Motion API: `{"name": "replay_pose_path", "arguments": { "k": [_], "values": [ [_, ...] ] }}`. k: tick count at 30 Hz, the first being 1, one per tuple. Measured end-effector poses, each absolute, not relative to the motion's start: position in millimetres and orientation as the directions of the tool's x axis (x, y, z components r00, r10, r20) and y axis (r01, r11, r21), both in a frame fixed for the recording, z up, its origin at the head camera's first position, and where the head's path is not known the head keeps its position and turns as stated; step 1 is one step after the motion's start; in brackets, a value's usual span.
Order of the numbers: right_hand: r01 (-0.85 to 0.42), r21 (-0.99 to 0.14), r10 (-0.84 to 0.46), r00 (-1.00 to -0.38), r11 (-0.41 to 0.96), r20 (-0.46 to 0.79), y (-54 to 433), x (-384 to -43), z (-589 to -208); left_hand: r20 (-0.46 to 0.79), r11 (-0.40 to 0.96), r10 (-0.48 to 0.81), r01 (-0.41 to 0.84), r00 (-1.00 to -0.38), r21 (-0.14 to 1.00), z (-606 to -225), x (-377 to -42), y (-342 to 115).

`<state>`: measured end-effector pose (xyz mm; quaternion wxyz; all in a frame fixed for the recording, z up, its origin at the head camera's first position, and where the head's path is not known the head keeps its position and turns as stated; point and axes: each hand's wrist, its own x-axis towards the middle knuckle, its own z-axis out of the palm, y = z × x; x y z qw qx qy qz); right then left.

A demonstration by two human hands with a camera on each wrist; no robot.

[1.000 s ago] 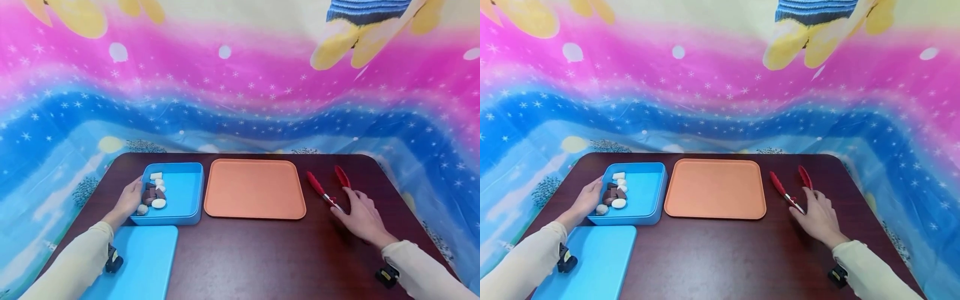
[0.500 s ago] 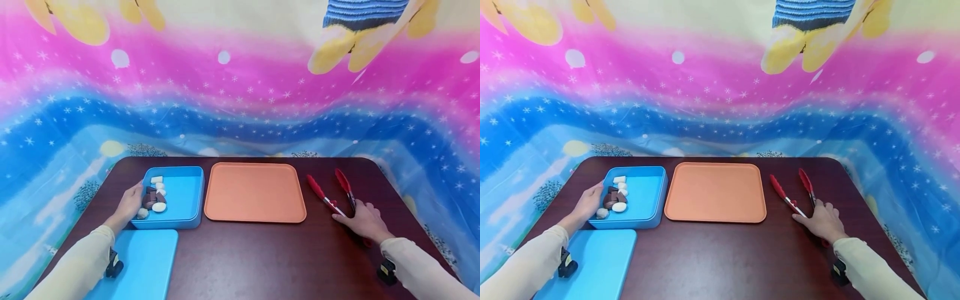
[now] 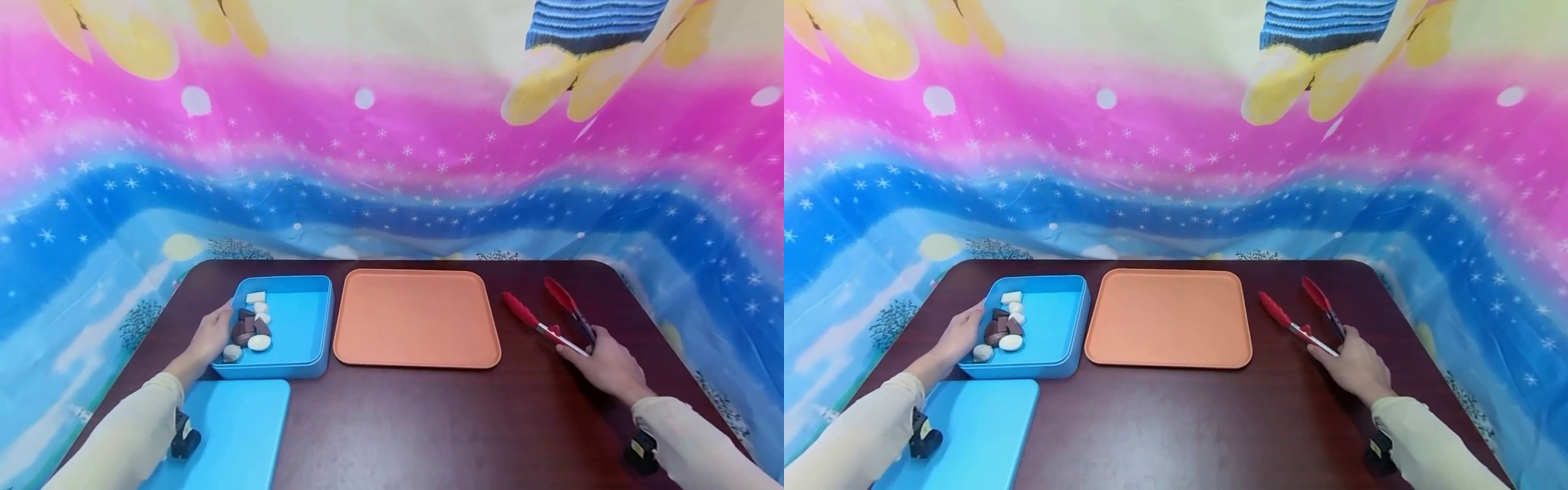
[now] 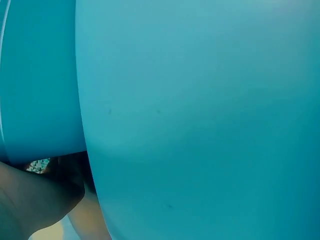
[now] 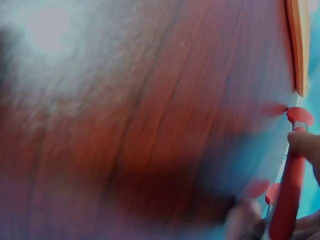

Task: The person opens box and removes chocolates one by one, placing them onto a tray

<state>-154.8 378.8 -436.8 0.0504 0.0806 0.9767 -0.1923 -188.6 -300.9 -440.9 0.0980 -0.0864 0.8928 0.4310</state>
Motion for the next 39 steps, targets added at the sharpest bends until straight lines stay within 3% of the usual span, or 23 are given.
{"name": "replay_pose_path", "arguments": {
  "k": [12, 21, 39],
  "values": [
    [0.151, -0.431, 0.18, -0.983, 0.89, 0.028, 369, -145, -430, -0.328, 0.546, -0.04, -0.296, -0.944, 0.784, -440, -192, -303],
    [0.083, -0.501, 0.126, -0.991, 0.861, 0.054, 332, -143, -406, -0.253, 0.605, -0.093, -0.256, -0.963, 0.754, -437, -195, -297],
    [-0.004, -0.548, -0.007, -1.0, 0.836, -0.002, 256, -138, -380, -0.296, 0.556, -0.1, -0.3, -0.95, 0.775, -442, -192, -297]
  ]
}}
